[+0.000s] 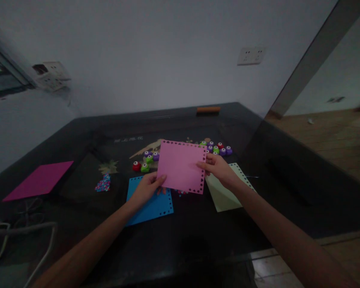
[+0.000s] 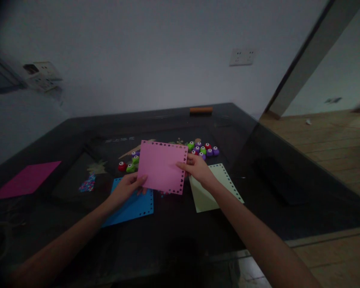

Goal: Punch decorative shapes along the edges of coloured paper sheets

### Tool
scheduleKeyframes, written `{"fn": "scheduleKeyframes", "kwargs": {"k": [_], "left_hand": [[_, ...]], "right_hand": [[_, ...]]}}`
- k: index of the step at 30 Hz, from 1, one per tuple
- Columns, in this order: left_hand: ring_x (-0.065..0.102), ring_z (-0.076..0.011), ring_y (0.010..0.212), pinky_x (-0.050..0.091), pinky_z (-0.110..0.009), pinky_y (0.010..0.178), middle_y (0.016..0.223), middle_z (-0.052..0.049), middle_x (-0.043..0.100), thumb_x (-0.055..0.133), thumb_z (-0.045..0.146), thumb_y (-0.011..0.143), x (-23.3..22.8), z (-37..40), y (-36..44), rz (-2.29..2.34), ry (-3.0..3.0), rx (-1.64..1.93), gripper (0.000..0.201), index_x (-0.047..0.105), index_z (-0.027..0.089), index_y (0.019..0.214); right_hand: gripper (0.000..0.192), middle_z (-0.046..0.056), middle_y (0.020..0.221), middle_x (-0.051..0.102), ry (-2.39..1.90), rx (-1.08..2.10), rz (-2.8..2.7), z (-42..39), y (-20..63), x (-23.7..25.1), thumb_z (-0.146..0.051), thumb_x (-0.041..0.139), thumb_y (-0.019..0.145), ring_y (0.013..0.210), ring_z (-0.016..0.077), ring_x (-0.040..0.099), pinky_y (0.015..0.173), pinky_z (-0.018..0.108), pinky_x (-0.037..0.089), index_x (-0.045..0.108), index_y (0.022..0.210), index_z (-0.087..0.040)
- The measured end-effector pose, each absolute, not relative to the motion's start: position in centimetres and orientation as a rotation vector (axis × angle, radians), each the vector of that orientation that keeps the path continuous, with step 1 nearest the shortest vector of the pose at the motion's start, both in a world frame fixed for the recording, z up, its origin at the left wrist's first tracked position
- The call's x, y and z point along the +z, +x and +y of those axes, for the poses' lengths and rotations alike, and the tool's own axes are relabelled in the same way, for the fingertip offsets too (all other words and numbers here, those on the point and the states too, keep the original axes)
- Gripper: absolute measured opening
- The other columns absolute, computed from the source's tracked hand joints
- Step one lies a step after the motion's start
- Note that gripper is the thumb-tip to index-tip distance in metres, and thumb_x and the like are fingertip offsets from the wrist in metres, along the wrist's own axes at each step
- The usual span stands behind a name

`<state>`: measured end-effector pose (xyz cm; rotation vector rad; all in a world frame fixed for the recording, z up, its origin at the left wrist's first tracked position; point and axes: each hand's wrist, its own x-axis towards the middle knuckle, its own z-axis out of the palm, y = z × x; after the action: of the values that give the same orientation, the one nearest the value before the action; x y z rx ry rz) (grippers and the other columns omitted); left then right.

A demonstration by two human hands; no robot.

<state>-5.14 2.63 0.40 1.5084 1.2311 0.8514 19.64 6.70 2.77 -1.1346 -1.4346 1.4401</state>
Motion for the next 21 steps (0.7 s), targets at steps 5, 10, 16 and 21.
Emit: {"fn": "scheduleKeyframes", "kwargs": {"k": [5, 10, 16, 21], "left_hand": [[0.044, -0.0123, 0.047, 0.036, -0.026, 0.051, 0.052, 0.001, 0.056, 0.049, 0.049, 0.084, -0.1, 2.9, -3.2, 1.247, 1.523, 0.885, 0.036, 0.053, 0.019, 0.065], [0.045, -0.0142, 0.049, 0.037, -0.027, 0.054, 0.050, 0.001, 0.054, 0.047, 0.051, 0.085, 0.4, 2.1, -3.2, 1.295, 1.553, 0.838, 0.039, 0.053, 0.020, 0.060], [0.047, -0.0149, 0.051, 0.038, -0.028, 0.056, 0.051, 0.000, 0.055, 0.045, 0.050, 0.086, 0.7, 1.7, -3.8, 1.310, 1.592, 0.827, 0.041, 0.054, 0.020, 0.060], [0.048, -0.0145, 0.052, 0.039, -0.027, 0.057, 0.052, 0.000, 0.055, 0.044, 0.045, 0.088, 0.8, 1.6, -4.0, 1.326, 1.654, 0.827, 0.040, 0.056, 0.020, 0.059]], "right_hand": [[0.019, 0.006, 0.082, 0.069, -1.192, 1.470, -1.510, 6.4, 20.7, 1.5, -0.028, 0.070, 0.072, 0.067, 0.0141, 0.060, 0.059, 0.027, 0.045, 0.067, 0.084, -0.014], [0.015, 0.003, 0.068, 0.065, -1.211, 1.498, -1.566, 6.6, 21.1, 0.8, -0.029, 0.069, 0.074, 0.058, 0.0118, 0.055, 0.056, 0.026, 0.043, 0.067, 0.071, -0.015], [0.016, 0.004, 0.072, 0.068, -1.213, 1.659, -1.601, 6.2, 20.8, 0.7, -0.028, 0.073, 0.071, 0.062, 0.0135, 0.059, 0.058, 0.027, 0.045, 0.068, 0.076, -0.014], [0.018, 0.005, 0.077, 0.070, -1.239, 1.688, -1.614, 6.0, 20.8, 0.3, -0.028, 0.074, 0.070, 0.065, 0.0153, 0.061, 0.060, 0.029, 0.048, 0.069, 0.080, -0.015]]}}
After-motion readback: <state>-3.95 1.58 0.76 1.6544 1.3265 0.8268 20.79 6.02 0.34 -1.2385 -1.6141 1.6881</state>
